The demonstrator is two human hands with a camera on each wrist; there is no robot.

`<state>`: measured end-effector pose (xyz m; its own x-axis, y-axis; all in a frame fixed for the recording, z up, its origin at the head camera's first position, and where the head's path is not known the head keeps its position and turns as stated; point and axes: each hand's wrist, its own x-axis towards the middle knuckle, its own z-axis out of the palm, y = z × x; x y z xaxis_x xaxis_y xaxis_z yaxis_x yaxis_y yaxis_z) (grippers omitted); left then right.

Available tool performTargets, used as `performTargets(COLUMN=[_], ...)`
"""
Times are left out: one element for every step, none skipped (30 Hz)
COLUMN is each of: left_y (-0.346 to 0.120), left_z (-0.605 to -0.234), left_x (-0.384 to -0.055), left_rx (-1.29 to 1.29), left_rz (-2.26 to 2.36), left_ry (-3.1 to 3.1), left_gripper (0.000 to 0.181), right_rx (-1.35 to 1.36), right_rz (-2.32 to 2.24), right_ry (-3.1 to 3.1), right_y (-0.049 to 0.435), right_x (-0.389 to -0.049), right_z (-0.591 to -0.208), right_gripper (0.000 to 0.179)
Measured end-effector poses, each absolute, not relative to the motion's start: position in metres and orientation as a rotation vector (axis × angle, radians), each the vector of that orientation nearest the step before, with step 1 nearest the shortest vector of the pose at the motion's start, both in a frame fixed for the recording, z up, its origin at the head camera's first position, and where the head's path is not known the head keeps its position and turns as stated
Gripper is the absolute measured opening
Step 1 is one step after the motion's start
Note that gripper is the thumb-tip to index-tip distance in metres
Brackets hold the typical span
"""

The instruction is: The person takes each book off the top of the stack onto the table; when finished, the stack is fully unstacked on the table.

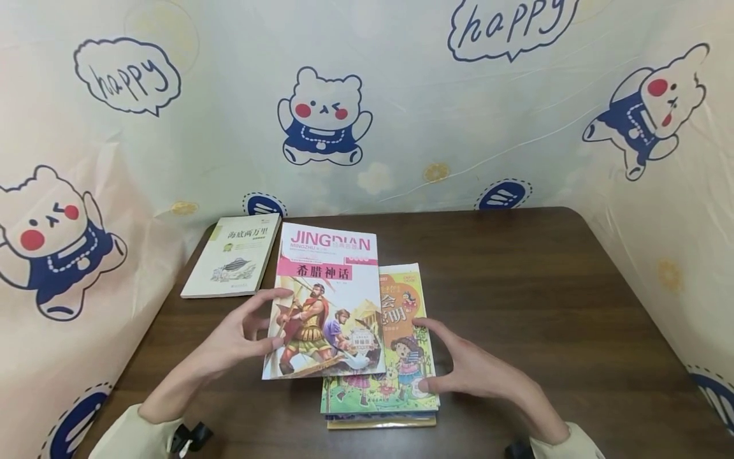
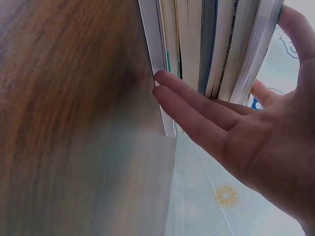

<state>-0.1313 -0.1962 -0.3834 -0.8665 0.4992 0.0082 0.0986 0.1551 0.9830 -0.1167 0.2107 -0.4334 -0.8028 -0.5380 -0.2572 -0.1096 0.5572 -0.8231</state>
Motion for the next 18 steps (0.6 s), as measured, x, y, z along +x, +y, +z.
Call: performTargets(left_y=[-0.198, -0.2, -0.201, -0.203, -0.204, -0.206, -0.207, -0.209, -0.211, -0.212, -0.214, -0.215, -0.216, -0.217, -0.218, -0.218, -0.219, -0.22], left_z=[-0.381, -0.378, -0.375, -0.373, -0.37, -0.368, -0.365, -0.363, -0.361, -0.359, -0.356, -0.354, -0.353, -0.351, -0.35, -0.349, -0.348, -0.348], left_x=[-0.133, -0.134, -0.135, -0.137, -0.138, -0.14, -0.142, -0.144, -0.146, -0.148, -0.15, -0.152, -0.155, -0.157, -0.16, -0.162, -0.165, -0.168], left_rx=[0.581, 0.582, 0.581, 0.579, 0.575, 0.576, 0.571, 0.56, 0.553, 0.542, 0.532, 0.527, 0.511, 0.501, 0.499, 0.491, 0.483, 0.475], left_rz=[1.763, 1.762, 1.761, 1.764, 1.765, 1.769, 1.776, 1.776, 1.779, 1.784, 1.788, 1.795, 1.803, 1.808, 1.82, 1.83, 1.836, 1.847], left_ry=[2.139, 2.153, 2.165, 2.168, 2.172, 2.168, 2.163, 2.164, 2.165, 2.163, 2.164, 2.161, 2.16, 2.163, 2.16, 2.155, 2.156, 2.149], left_gripper=[0.068, 0.068, 0.069, 0.069, 0.07, 0.07, 0.07, 0.071, 0.071, 0.071, 0.071, 0.071, 0.071, 0.071, 0.071, 0.071, 0.071, 0.071], right_rx=[-0.521, -0.524, -0.523, -0.522, -0.522, -0.521, -0.522, -0.524, -0.527, -0.532, -0.536, -0.54, -0.544, -0.545, -0.546, -0.546, -0.546, -0.546], right_rz=[-1.171, -1.173, -1.175, -1.178, -1.178, -1.179, -1.184, -1.188, -1.191, -1.194, -1.198, -1.202, -1.208, -1.211, -1.214, -1.217, -1.222, -1.225], right_ry=[2.3, 2.295, 2.289, 2.284, 2.282, 2.281, 2.278, 2.274, 2.273, 2.271, 2.268, 2.265, 2.259, 2.254, 2.251, 2.248, 2.244, 2.24], right_y=[0.211, 0.211, 0.211, 0.211, 0.211, 0.211, 0.211, 0.211, 0.211, 0.211, 0.211, 0.212, 0.212, 0.212, 0.212, 0.212, 0.212, 0.212], right_x=[-0.117, -0.117, -0.117, -0.117, -0.117, -0.117, -0.117, -0.117, -0.117, -0.118, -0.118, -0.118, -0.118, -0.118, -0.118, -0.118, -0.118, -0.118], right_z=[-0.433, -0.433, -0.432, -0.432, -0.432, -0.432, -0.433, -0.433, -0.433, -0.434, -0.434, -0.434, -0.434, -0.435, -0.435, -0.435, -0.435, -0.435], right_gripper=[0.089, 0.089, 0.089, 0.089, 0.089, 0.089, 0.089, 0.089, 0.089, 0.089, 0.088, 0.088, 0.088, 0.088, 0.088, 0.088, 0.088, 0.088])
